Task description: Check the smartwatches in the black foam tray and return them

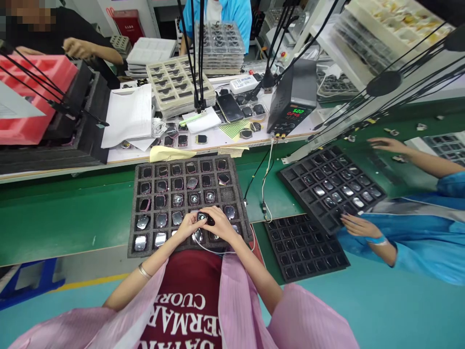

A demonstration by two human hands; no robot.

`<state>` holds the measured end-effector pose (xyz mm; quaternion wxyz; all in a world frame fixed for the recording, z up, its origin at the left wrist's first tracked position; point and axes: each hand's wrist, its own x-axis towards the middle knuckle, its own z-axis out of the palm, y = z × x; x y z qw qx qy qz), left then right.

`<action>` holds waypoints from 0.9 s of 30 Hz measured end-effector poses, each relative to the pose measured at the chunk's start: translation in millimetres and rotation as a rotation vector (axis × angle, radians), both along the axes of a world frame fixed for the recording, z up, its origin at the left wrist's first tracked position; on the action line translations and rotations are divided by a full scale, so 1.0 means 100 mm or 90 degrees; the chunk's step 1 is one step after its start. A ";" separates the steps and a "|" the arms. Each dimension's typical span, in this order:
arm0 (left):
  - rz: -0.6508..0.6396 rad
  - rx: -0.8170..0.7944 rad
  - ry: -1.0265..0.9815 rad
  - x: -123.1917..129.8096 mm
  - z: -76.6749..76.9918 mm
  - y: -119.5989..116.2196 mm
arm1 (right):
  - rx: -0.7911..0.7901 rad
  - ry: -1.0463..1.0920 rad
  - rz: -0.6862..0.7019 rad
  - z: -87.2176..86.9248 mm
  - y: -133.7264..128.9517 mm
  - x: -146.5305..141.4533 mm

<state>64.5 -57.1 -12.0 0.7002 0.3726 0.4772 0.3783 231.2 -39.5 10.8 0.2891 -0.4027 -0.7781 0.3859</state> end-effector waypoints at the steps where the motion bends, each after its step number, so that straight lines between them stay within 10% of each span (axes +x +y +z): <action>1: 0.000 0.003 0.001 0.00 -0.01 0.00 | 0.003 -0.003 0.002 0.00 0.00 0.01; 27: -0.013 0.060 0.037 0.02 -0.02 -0.01 | 0.058 -0.021 0.019 0.02 0.02 0.04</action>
